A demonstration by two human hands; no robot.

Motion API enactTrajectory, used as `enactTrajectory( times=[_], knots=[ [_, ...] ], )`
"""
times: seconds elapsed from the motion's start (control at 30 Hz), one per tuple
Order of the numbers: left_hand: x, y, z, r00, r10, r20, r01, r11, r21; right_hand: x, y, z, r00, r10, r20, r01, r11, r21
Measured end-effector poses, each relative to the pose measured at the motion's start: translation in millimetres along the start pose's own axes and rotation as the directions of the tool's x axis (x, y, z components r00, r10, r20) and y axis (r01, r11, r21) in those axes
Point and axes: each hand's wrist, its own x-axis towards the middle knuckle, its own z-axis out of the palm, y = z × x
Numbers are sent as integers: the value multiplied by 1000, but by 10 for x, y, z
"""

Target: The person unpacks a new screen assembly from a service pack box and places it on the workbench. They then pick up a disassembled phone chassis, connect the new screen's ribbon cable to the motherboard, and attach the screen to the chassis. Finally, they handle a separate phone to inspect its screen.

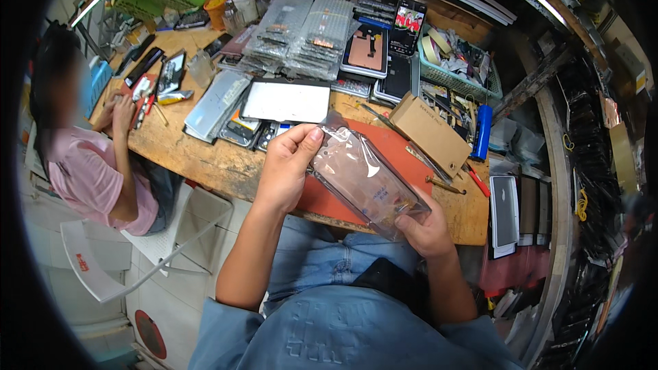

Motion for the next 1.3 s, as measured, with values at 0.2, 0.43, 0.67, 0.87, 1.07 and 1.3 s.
enactTrajectory(
  times=[0.2,0.43,0.67,0.87,1.07,1.3],
  knots=[
    [-43,-347,53,997,-75,-18,73,993,-89,-107,203,-326,998,18,-53,-29,977,-210],
    [-273,-311,101,960,-268,-85,224,911,-347,-118,152,-253,987,71,-146,-84,993,-87],
    [-206,-338,-48,977,-132,-169,95,973,-211,-357,-265,-597,992,22,-122,-55,959,-276],
    [-69,-139,-222,941,-3,-338,-63,981,-184,-382,-693,-1173,956,-227,-188,202,969,-144],
    [-91,-104,-244,953,17,-302,-76,980,-185,212,-649,-1177,872,-257,-417,30,878,-478],
    [-173,-107,-129,954,-43,-298,-3,988,-154,279,-515,-796,882,-469,-54,113,320,-941]
  ],
)
